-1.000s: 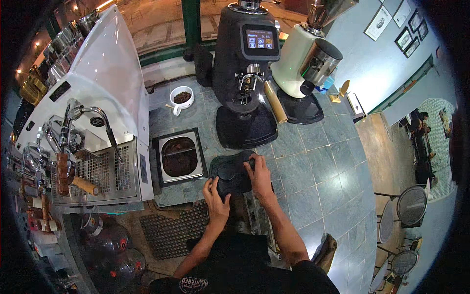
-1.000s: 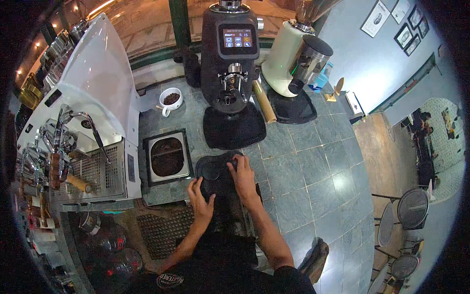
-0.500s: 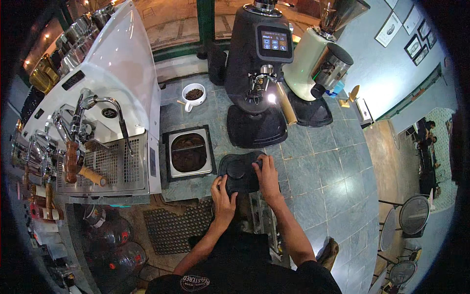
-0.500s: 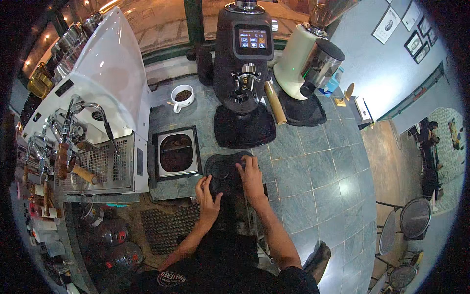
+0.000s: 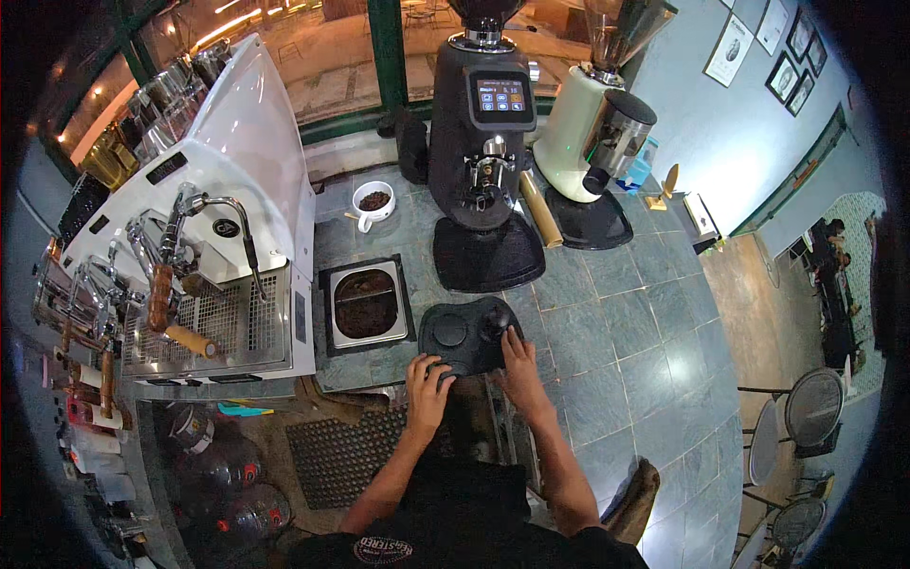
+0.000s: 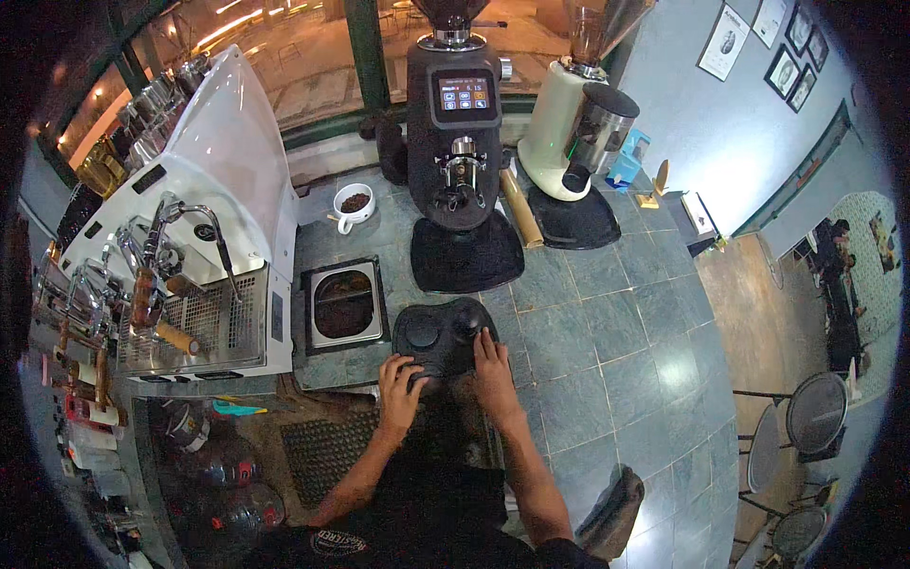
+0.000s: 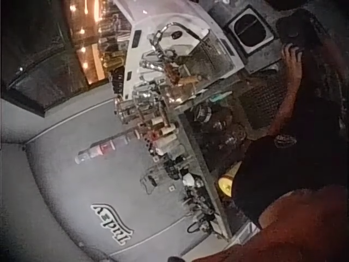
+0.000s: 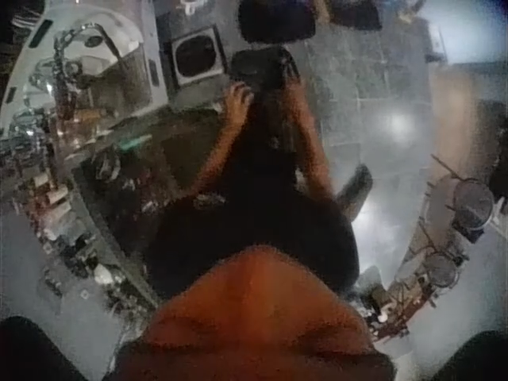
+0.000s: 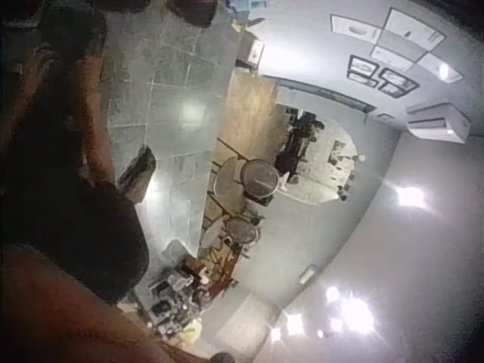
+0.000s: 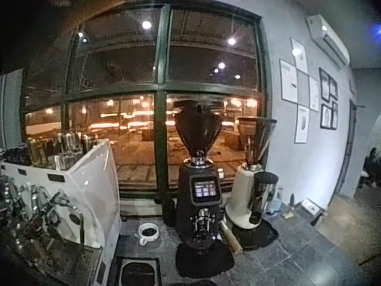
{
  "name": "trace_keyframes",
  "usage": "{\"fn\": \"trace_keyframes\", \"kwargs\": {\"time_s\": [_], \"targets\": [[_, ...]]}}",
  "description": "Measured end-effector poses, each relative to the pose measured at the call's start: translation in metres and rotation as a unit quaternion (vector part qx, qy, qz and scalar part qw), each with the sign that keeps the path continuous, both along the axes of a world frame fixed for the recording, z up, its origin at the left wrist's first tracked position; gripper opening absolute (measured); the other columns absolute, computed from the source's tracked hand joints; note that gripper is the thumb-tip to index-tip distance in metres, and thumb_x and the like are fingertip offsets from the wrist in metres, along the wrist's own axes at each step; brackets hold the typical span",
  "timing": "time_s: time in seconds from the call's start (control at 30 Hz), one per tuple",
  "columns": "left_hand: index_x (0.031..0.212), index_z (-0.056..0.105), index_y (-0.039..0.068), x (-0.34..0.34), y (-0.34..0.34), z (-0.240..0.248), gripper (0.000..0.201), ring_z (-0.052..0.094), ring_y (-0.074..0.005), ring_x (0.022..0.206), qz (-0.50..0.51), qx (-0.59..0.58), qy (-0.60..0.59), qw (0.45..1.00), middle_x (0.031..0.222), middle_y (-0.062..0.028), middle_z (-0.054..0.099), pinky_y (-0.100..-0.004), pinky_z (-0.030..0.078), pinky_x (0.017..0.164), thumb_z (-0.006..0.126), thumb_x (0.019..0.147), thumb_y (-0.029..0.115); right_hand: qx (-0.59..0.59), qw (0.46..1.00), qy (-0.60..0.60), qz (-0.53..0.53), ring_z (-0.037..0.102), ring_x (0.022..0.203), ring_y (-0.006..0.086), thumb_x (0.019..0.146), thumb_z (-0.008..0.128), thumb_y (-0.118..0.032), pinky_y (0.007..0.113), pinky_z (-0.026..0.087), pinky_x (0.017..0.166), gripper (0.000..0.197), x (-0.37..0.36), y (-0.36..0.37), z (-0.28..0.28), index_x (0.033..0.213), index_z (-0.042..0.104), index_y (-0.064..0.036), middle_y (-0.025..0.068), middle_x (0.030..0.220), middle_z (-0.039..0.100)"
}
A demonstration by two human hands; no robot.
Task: The person is cleaning components of an espresso machine and the surrounding counter area.
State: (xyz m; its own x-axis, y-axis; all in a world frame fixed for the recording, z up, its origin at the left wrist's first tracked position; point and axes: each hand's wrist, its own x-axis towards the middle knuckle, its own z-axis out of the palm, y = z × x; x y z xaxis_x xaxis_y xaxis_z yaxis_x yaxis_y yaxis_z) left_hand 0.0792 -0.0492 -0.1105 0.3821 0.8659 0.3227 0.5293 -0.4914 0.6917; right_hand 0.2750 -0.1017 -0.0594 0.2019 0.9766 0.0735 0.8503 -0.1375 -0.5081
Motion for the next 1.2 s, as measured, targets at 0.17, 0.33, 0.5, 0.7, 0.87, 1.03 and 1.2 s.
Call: {"fn": "trace_keyframes", "kwargs": {"time_s": [0.17, 0.33, 0.5, 0.7, 0.87, 1.03, 1.2], "targets": [[0.098, 0.065, 0.006, 0.006, 0.001, 0.002, 0.023, 0.045, -0.0342, 0.122, 0.009, 0.013, 0.009, 1.000, 0.119, -0.0105, 0.053, -0.0475, 0.042, 0.097, 0.075, 0.078, 0.011, 0.040, 0.998, 0.016, 0.034, 0.040, 0.124, 0.0408, 0.067, 0.077, -0.002, 0.045, 0.036, 0.107, 0.083, 0.019, 0.004, -0.014, 0.140, 0.038, 0.0043, 0.0216, 0.148, 0.035], [0.097, 0.061, 0.004, -0.004, 0.003, 0.015, 0.026, 0.048, -0.0337, 0.117, 0.004, 0.012, -0.031, 0.999, 0.115, -0.0121, 0.053, -0.0477, 0.041, 0.097, 0.076, 0.076, 0.010, 0.085, 0.993, 0.062, 0.053, 0.041, 0.124, 0.0396, 0.068, 0.076, 0.003, 0.045, 0.035, 0.107, 0.081, 0.002, 0.004, -0.019, 0.141, 0.040, 0.0000, 0.0209, 0.146, 0.039], [0.092, 0.056, 0.001, -0.063, -0.028, 0.054, 0.023, 0.057, -0.0263, 0.099, 0.075, 0.038, -0.115, 0.990, 0.106, -0.0111, 0.054, -0.0390, 0.048, 0.083, 0.074, 0.080, 0.007, 0.267, 0.958, 0.053, -0.088, 0.058, 0.100, 0.0303, 0.080, 0.072, 0.000, 0.041, 0.048, 0.089, 0.037, -0.045, -0.021, -0.016, 0.115, 0.059, -0.0005, 0.0167, 0.112, 0.062], [0.097, 0.056, 0.000, -0.173, -0.111, 0.046, 0.018, 0.060, -0.0129, 0.074, 0.276, -0.295, -0.277, 0.872, 0.099, -0.0098, 0.057, -0.0264, 0.049, 0.063, 0.058, 0.096, 0.018, 0.035, 0.894, 0.447, 0.026, 0.060, 0.061, 0.0183, 0.100, 0.051, -0.021, 0.037, 0.049, 0.059, 0.024, -0.171, -0.035, -0.011, 0.098, 0.062, 0.0005, 0.0102, 0.068, 0.060], [0.120, 0.051, 0.001, -0.230, -0.133, 0.008, 0.025, 0.060, -0.0217, 0.097, 0.302, -0.187, -0.417, 0.837, 0.123, -0.0106, 0.045, -0.0319, 0.050, 0.084, 0.045, 0.103, 0.019, 0.188, 0.906, 0.267, 0.270, 0.059, 0.091, 0.0285, 0.099, 0.046, -0.014, 0.038, 0.046, 0.081, 0.022, -0.257, 0.014, 0.081, 0.110, 0.059, 0.0008, 0.0169, 0.098, 0.060], [0.125, 0.050, 0.005, -0.293, -0.126, 0.013, 0.048, 0.054, -0.0285, 0.113, 0.303, -0.173, -0.234, 0.908, 0.128, -0.0128, 0.046, -0.0387, 0.040, 0.101, 0.038, 0.084, -0.016, 0.281, 0.904, 0.076, 0.312, 0.049, 0.104, 0.0346, 0.091, 0.055, -0.012, 0.042, 0.039, 0.092, 0.029, -0.351, 0.103, 0.127, 0.118, 0.057, -0.0016, 0.0160, 0.108, 0.057], [0.121, 0.052, 0.004, -0.360, -0.112, 0.021, 0.033, 0.056, -0.0249, 0.112, 0.299, -0.263, -0.273, 0.876, 0.121, -0.0123, 0.056, -0.0370, 0.042, 0.097, 0.042, 0.091, -0.005, 0.296, 0.924, -0.101, 0.220, 0.051, 0.108, 0.0319, 0.085, 0.065, -0.029, 0.050, 0.037, 0.089, 0.043, -0.442, 0.186, 0.146, 0.118, 0.058, -0.0023, 0.0139, 0.106, 0.061]]}}
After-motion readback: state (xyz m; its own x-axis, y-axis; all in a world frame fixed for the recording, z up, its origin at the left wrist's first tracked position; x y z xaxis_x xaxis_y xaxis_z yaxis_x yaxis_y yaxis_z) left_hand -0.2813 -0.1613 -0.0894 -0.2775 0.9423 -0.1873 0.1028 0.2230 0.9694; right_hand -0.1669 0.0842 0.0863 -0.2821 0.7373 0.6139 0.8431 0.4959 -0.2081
